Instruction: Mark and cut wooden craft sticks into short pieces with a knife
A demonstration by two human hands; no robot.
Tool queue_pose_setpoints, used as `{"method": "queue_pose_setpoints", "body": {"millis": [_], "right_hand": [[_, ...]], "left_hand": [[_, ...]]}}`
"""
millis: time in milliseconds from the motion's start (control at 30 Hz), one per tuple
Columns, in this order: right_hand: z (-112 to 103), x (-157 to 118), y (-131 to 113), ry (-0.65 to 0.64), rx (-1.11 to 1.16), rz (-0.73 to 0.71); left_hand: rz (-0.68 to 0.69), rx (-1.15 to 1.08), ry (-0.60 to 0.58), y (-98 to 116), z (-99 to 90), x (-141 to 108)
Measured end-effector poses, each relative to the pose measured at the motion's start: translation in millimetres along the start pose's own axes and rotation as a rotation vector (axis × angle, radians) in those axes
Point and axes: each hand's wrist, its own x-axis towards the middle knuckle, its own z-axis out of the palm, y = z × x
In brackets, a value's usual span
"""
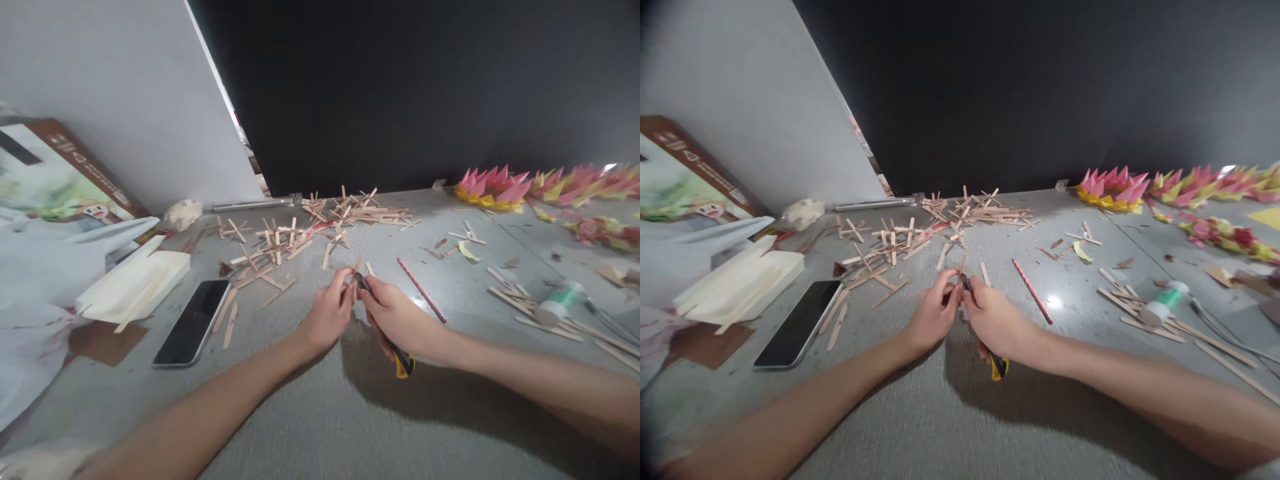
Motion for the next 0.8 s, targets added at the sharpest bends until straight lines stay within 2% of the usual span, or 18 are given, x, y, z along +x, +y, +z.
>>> {"method": "queue_pose_setpoints", "body": {"millis": [267,400,467,600,733,800], "right_hand": [[0,4,9,-0.017,0.031,-0.033],[-5,6,12,-0.031,-0.126,-0.040],[-11,6,11,-0.061,-0.139,-0.013],[-25,3,1,-0.138,-0.020,0.069],[-31,-2,-7,-0.125,-0.091,0.115],[-27,-3,-8,-0.127,-0.020,0.141]], "left_hand": [[-0.016,-0.085,0.019,0,0.7,1],[-0.040,-0.098,0.003,-1,-0.4,1],[-0.044,-0.080,-0.016,-1,-1.1,2],[-0.031,-0.037,-0.037,-1,-1.0,2],[-0.030,-0.040,-0.079,1,1.2,0],[-0.023,-0.054,-0.079,1,2.2,-1]]}}
